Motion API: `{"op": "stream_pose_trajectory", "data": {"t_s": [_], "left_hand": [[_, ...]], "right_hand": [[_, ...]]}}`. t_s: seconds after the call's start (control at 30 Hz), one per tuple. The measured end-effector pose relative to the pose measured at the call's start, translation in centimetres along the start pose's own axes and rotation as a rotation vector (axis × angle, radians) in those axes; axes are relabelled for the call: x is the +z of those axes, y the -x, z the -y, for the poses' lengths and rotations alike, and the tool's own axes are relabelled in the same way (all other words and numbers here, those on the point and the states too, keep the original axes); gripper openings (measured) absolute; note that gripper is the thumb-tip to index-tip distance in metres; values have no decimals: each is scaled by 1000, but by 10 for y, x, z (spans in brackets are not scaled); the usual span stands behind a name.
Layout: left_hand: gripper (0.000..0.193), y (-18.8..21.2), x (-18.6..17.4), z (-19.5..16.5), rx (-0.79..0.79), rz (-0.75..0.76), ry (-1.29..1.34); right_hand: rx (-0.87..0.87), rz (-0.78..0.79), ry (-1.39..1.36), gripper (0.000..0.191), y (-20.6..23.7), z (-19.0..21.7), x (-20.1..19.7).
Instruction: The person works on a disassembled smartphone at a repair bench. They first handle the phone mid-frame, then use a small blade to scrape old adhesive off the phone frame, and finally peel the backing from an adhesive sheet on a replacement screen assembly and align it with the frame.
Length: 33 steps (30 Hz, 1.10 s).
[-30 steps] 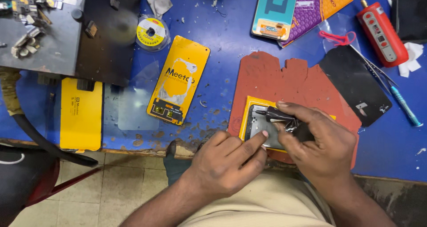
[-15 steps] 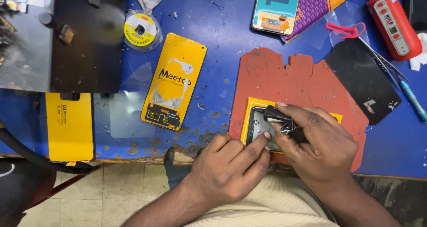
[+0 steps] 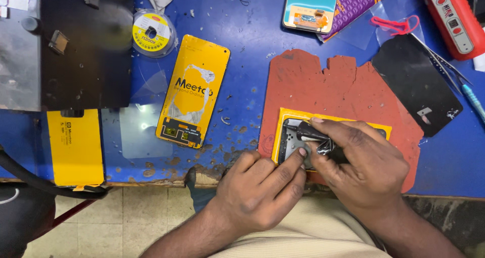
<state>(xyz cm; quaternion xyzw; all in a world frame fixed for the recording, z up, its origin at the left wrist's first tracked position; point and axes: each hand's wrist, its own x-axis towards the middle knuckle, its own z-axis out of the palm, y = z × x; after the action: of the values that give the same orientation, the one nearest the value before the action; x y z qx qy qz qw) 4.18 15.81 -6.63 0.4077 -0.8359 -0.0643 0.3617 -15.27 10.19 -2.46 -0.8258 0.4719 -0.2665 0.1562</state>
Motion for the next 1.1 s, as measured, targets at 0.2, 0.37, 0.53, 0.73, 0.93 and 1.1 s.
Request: {"op": "stream_pose_trajectory", "data": {"t_s": [0.2,0.37,0.53,0.73,0.93,1.1], "left_hand": [[15,2,0,0,11,11,12],[15,3,1,0,7,13,15],[14,3,1,0,3,15,19],[15,3,1,0,11,15,14],[16,3,1,1,12,26,22],[16,3,2,0,14,31,14]], "right_hand": [[-13,6,-12,39,1,-1,0],[23,22,-27,41,2,-1,-1],[-28,20,-16,42,3,-2,-1],[-44,27,-1,40,5,-2,-2],[-36,35,-3,38,5,-2,-2],[-46,33,5,38,4,-1,-2]]}}
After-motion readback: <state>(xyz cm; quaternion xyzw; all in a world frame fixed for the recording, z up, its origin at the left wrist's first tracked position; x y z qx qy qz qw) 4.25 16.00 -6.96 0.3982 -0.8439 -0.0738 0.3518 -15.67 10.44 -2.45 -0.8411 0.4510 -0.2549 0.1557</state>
